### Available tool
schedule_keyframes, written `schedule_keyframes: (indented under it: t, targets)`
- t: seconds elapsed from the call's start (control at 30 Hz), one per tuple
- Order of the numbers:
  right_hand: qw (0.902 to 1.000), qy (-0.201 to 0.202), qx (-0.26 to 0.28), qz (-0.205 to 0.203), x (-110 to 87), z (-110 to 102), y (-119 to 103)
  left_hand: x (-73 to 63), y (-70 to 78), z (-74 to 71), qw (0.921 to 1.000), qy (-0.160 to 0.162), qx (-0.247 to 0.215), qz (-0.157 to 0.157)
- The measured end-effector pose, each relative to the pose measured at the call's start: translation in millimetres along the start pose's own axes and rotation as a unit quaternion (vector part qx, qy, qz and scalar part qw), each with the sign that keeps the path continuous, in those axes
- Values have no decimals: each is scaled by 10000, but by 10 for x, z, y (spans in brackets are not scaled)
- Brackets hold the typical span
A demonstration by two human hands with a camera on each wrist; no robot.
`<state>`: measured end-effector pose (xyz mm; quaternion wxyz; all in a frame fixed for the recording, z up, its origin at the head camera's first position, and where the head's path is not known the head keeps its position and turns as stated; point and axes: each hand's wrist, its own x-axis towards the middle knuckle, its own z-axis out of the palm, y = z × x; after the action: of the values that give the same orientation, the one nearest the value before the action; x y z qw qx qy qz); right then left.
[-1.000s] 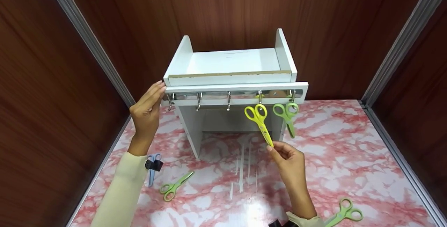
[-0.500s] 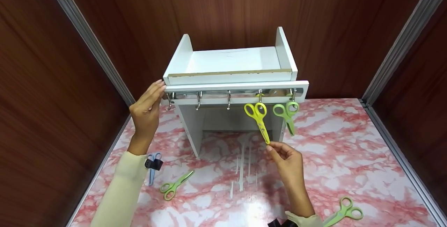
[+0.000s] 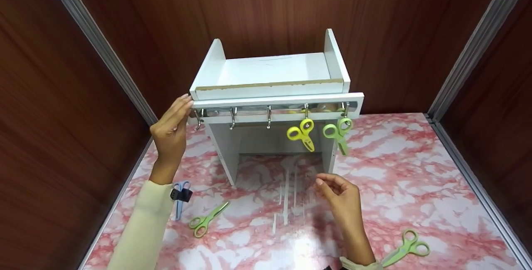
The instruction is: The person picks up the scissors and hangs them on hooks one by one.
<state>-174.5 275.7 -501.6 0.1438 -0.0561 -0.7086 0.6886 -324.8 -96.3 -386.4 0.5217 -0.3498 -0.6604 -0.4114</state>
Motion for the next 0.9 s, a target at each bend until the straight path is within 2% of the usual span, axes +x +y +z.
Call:
schedule_keyframes:
  t: [0.47, 0.67, 0.77, 0.9]
  targets:
    - [9980, 34, -486, 393, -230, -117, 139, 14, -4, -5, 9998, 164, -60, 8]
    - [9979, 208, -403, 461, -337, -184, 217, 15, -6, 20, 10000, 83, -43, -16]
    - [9970, 287, -360, 619, -374, -222, 257, 8, -10, 26, 9999, 95, -38, -18]
    - [9939, 330, -583, 872, -424, -288, 289, -12, -1, 35, 9999, 136, -45, -8]
